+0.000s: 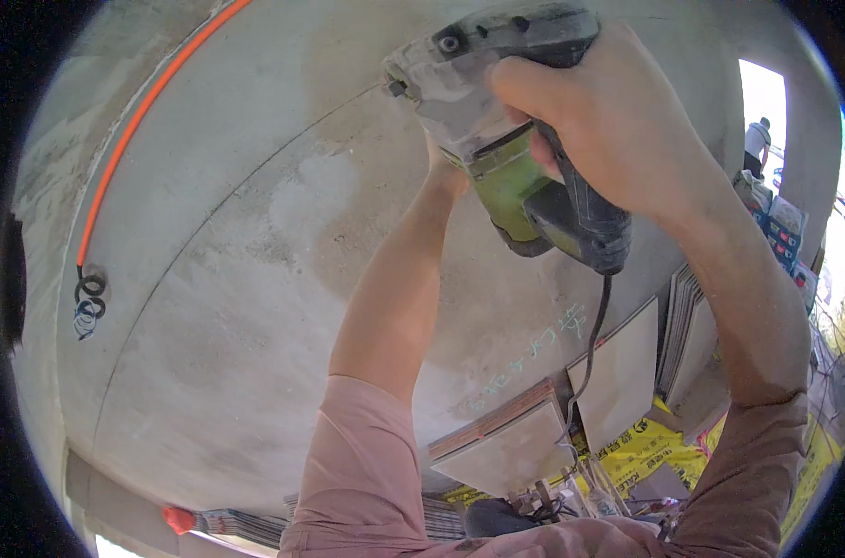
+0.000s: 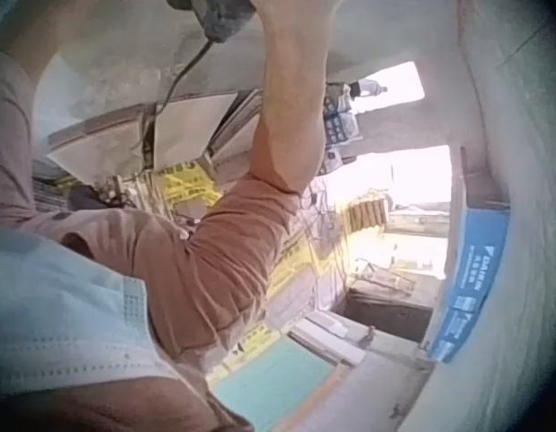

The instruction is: Drilling a line or series of holes into a concrete ceiling using a hammer drill.

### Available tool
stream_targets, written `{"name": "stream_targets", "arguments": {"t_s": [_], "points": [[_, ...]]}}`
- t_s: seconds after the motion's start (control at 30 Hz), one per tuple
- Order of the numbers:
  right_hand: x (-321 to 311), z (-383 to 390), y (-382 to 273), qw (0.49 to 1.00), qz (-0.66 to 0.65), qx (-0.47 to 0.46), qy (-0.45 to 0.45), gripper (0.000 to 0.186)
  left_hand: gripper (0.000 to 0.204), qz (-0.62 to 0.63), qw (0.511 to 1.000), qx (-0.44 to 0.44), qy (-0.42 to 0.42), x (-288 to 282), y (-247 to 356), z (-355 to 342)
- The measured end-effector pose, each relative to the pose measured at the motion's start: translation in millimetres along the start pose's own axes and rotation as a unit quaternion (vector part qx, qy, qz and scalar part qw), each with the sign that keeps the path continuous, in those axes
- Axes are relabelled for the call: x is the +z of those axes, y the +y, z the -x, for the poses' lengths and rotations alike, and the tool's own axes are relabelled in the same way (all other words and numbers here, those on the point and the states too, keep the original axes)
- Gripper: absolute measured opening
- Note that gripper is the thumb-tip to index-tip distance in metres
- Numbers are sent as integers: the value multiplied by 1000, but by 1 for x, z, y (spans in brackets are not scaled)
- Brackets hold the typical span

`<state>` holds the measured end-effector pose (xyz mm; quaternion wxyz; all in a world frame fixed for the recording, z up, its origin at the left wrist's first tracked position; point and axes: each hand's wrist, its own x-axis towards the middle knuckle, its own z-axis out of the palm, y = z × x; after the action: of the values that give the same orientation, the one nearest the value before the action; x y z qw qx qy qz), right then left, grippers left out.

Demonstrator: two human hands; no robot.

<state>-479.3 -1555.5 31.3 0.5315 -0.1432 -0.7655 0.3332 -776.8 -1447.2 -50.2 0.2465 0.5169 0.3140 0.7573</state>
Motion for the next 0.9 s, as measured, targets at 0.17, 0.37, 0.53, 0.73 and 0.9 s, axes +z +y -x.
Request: {"name": "stream_targets", "arguments": {"t_s": [0.17,0.37,0.53,0.73,0.9], "points": [[-1,-4,6,998,13,-56,5,21,47,11,999,-21,-21,-6,-3,-5],[-5,-17,16,982,119,-143,-31,12,41,43,998,-50,-25,-3,8,-4],[-2,-19,16,976,132,-171,-33,17,39,186,971,-132,68,8,17,-2],[1,-17,6,999,-10,-34,4,31,35,-1,999,-33,16,3,14,0],[-1,-17,3,999,-46,-10,1,26,31,-71,997,4,14,4,11,-4]]}}
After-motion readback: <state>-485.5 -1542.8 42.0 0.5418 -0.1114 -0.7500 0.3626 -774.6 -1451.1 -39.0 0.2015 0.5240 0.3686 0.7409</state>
